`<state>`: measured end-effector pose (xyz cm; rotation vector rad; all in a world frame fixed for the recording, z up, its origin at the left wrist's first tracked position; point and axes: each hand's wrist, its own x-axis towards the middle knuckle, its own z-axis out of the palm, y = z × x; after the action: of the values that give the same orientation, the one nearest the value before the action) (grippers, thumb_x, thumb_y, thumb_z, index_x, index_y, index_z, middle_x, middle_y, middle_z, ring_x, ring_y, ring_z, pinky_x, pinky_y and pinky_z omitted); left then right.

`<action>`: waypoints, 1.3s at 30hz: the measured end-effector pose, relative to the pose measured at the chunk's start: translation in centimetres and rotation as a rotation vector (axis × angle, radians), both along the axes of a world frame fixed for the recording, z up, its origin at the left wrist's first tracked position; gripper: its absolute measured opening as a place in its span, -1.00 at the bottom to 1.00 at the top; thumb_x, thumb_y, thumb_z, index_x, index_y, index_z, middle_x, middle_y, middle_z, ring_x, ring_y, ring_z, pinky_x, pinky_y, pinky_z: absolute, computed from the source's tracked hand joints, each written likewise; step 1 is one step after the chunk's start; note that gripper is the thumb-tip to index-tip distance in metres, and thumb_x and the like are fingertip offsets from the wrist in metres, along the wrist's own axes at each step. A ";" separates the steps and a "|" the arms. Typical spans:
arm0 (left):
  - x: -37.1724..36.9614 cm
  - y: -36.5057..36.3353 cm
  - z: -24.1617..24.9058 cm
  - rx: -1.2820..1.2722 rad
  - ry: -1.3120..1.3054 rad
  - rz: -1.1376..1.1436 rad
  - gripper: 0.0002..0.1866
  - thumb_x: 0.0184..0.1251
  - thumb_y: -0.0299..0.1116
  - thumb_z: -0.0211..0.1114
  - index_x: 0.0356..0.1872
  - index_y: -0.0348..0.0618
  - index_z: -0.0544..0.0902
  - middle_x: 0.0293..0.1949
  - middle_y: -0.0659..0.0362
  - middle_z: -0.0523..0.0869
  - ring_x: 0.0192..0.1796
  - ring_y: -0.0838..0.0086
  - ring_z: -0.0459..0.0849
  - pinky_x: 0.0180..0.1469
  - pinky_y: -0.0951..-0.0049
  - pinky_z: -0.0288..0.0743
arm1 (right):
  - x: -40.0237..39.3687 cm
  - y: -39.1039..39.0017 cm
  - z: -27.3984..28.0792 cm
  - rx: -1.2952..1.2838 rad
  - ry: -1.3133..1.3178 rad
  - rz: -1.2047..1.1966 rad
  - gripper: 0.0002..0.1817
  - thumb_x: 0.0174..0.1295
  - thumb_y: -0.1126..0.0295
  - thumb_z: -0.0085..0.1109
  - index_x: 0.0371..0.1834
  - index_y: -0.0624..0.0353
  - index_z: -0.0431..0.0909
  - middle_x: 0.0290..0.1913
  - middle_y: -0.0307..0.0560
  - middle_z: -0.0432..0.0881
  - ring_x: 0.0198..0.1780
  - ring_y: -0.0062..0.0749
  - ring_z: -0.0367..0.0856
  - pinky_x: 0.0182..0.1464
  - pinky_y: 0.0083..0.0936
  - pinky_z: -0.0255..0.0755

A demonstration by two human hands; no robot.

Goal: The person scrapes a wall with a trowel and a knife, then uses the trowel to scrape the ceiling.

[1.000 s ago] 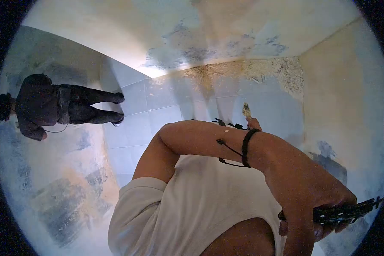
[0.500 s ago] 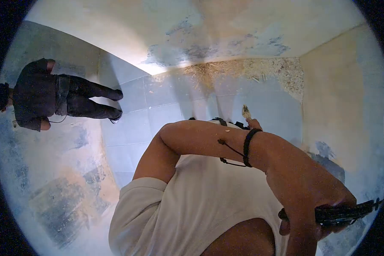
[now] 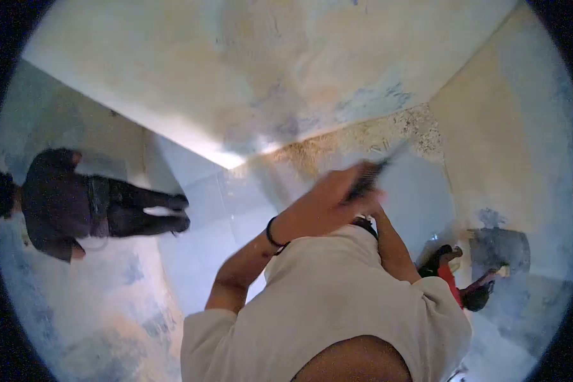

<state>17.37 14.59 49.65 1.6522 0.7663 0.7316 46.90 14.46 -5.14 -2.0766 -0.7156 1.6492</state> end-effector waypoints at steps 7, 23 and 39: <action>-15.3 1.7 -6.0 0.203 0.563 0.750 -0.70 0.50 -0.21 0.25 -0.06 -0.29 0.54 -0.40 -0.15 0.65 -0.33 -0.15 0.63 -0.29 0.09 0.48 | -12.9 9.2 13.7 0.197 0.545 -0.281 -0.59 0.41 0.00 0.15 0.07 0.09 0.44 -0.33 -0.06 0.57 -0.49 -0.28 0.61 -0.45 -0.28 0.60; -33.3 19.7 -0.8 1.070 0.408 1.157 -0.63 0.54 -0.24 0.21 0.15 -0.34 0.56 0.08 -0.10 0.63 0.10 0.02 0.63 0.09 0.16 0.55 | -26.6 26.0 43.4 0.899 0.263 -0.231 -0.42 0.52 0.06 0.04 0.51 -0.06 0.19 -0.36 -0.18 0.44 -0.65 -0.54 0.46 -0.65 -0.49 0.40; -47.1 35.0 -1.7 1.735 0.334 1.554 -0.56 0.64 -0.13 0.01 0.31 -0.22 0.47 0.39 -0.09 0.47 0.37 0.00 0.51 0.36 -0.06 0.40 | -32.2 31.3 48.3 0.732 0.344 -0.371 -0.53 0.59 0.09 -0.08 0.46 -0.03 0.27 -0.48 -0.28 0.35 -0.72 -0.62 0.32 -0.71 -0.55 0.30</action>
<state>-29.77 49.54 47.94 2.3542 1.9846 2.8203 14.66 45.73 43.20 -1.2761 -0.6371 1.2333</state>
